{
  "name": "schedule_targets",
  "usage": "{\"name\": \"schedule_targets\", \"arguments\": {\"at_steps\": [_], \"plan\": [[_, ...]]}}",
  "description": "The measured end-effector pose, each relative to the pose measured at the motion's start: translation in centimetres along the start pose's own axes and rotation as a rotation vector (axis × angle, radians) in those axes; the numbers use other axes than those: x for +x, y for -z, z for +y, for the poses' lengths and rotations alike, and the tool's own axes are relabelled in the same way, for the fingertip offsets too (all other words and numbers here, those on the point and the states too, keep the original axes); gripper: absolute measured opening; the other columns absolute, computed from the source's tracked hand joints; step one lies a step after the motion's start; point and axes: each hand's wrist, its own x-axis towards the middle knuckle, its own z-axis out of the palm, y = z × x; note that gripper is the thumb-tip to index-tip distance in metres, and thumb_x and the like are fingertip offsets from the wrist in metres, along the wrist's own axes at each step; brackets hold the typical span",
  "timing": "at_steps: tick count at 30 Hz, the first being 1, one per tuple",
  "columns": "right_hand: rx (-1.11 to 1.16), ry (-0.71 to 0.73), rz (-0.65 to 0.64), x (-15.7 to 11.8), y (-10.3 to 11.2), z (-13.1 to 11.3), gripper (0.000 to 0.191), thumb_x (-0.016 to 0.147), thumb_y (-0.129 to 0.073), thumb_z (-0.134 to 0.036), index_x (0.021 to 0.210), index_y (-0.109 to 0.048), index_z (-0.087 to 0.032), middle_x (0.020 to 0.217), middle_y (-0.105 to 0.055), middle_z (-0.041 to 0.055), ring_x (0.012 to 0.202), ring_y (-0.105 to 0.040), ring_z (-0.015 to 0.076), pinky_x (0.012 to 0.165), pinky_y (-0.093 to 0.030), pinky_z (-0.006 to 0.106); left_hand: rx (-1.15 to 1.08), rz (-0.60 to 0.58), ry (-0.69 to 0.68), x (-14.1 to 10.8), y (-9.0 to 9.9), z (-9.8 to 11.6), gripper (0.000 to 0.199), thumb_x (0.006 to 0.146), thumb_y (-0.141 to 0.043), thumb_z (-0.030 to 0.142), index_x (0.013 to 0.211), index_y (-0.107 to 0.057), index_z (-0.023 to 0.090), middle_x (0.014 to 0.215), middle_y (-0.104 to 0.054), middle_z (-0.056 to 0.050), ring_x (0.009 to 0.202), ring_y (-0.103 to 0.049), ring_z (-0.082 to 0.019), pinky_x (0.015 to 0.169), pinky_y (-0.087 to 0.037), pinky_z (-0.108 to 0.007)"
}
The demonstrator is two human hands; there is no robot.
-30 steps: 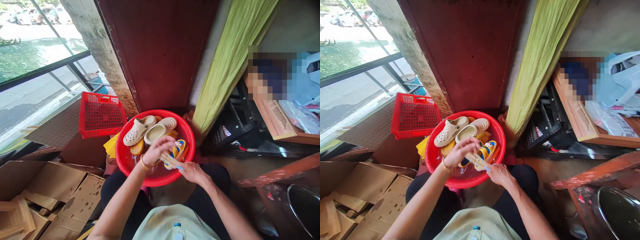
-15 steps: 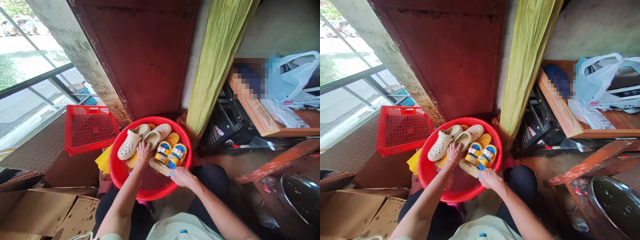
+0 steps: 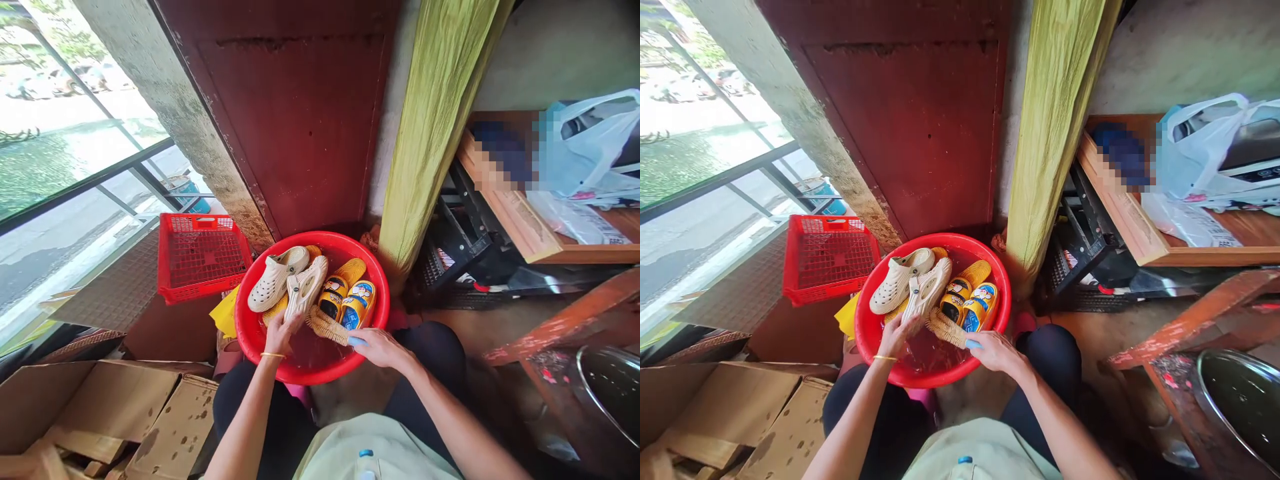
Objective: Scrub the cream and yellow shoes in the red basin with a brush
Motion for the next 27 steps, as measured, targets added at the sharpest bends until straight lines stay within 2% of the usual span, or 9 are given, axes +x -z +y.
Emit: {"name": "schedule_targets", "arguments": {"at_steps": [3,5,8,10,15,18,21,24,27], "plan": [[0.062,0.044,0.001,-1.4,0.6,0.3,0.045,0.094,-0.054,-0.029,0.136,-0.070,-0.030,0.132,-0.074,0.0050,0.119,-0.069,0.0245,0.103,-0.051,0.035,-0.190,0.094,0.104,-2.9,0.4,-0.6,0.047,0.073,-0.079,0.044,0.109,-0.077,0.014,0.107,-0.076,-0.017,0.113,-0.068,-0.037,0.096,-0.054,-0.052],[0.121,0.090,0.018,-2.3,1.0,-0.1,0.045,0.096,-0.052,-0.030,0.137,-0.069,-0.030,0.134,-0.072,0.0042,0.121,-0.068,0.0239,0.106,-0.050,0.035,-0.252,0.125,0.124,-4.2,0.6,-1.1,0.051,0.073,-0.079,0.043,0.113,-0.076,0.012,0.113,-0.075,-0.018,0.116,-0.067,-0.037,0.099,-0.053,-0.053],[0.127,0.152,0.074,-3.1,1.2,-1.7,0.046,0.099,-0.050,-0.032,0.143,-0.065,-0.030,0.139,-0.069,0.0045,0.123,-0.066,0.0231,0.108,-0.048,0.033,-0.220,0.063,0.129,-5.3,0.9,-1.8,0.051,0.072,-0.080,0.044,0.112,-0.076,0.012,0.110,-0.076,-0.018,0.111,-0.069,-0.038,0.098,-0.053,-0.052],[0.002,0.130,0.093,-2.8,0.7,-3.2,0.048,0.100,-0.047,-0.031,0.145,-0.062,-0.029,0.135,-0.070,0.0073,0.118,-0.067,0.0241,0.103,-0.050,0.034,-0.192,0.049,0.122,-5.6,0.9,-2.1,0.051,0.073,-0.080,0.046,0.111,-0.076,0.012,0.106,-0.076,-0.018,0.108,-0.069,-0.038,0.096,-0.054,-0.051],[-0.344,0.060,0.015,1.4,0.3,-6.1,0.051,0.102,-0.040,-0.027,0.150,-0.054,-0.036,0.118,-0.071,0.0106,0.097,-0.072,0.0259,0.084,-0.053,0.035,-0.227,0.061,0.076,-5.5,0.4,-2.5,0.058,0.073,-0.080,0.048,0.118,-0.074,0.011,0.118,-0.074,-0.018,0.117,-0.065,-0.039,0.103,-0.051,-0.051],[-0.415,-0.064,0.074,5.0,1.7,-6.7,0.050,0.103,-0.036,-0.023,0.148,-0.055,-0.031,0.121,-0.069,0.0140,0.103,-0.070,0.0275,0.085,-0.052,0.036,-0.244,0.023,0.082,-5.4,0.2,-2.6,0.065,0.067,-0.084,0.045,0.120,-0.073,0.010,0.120,-0.074,-0.018,0.121,-0.064,-0.040,0.108,-0.048,-0.052],[-0.429,-0.042,0.115,6.7,2.4,-7.5,0.050,0.103,-0.037,-0.021,0.150,-0.053,-0.024,0.123,-0.068,0.0173,0.104,-0.069,0.0286,0.086,-0.052,0.038,-0.304,0.037,0.100,-5.3,0.2,-2.7,0.064,0.067,-0.085,0.046,0.120,-0.074,0.012,0.123,-0.074,-0.015,0.124,-0.063,-0.038,0.113,-0.044,-0.051],[-0.423,0.015,0.095,5.2,0.7,-9.0,0.051,0.102,-0.037,-0.020,0.151,-0.051,-0.024,0.114,-0.069,0.0156,0.094,-0.070,0.0267,0.079,-0.052,0.036,-0.409,0.096,0.137,-5.1,0.5,-2.7,0.060,0.073,-0.081,0.053,0.117,-0.075,0.014,0.122,-0.075,-0.013,0.123,-0.065,-0.034,0.109,-0.048,-0.046],[-0.404,0.131,0.077,1.7,-2.3,-10.1,0.050,0.102,-0.034,-0.020,0.148,-0.053,-0.029,0.105,-0.068,0.0120,0.083,-0.069,0.0248,0.072,-0.052,0.034,-0.560,0.044,0.241,-4.8,0.8,-2.6,0.075,0.081,-0.061,0.076,0.116,-0.075,0.012,0.116,-0.076,-0.016,0.120,-0.067,-0.036,0.099,-0.056,-0.048]]}}
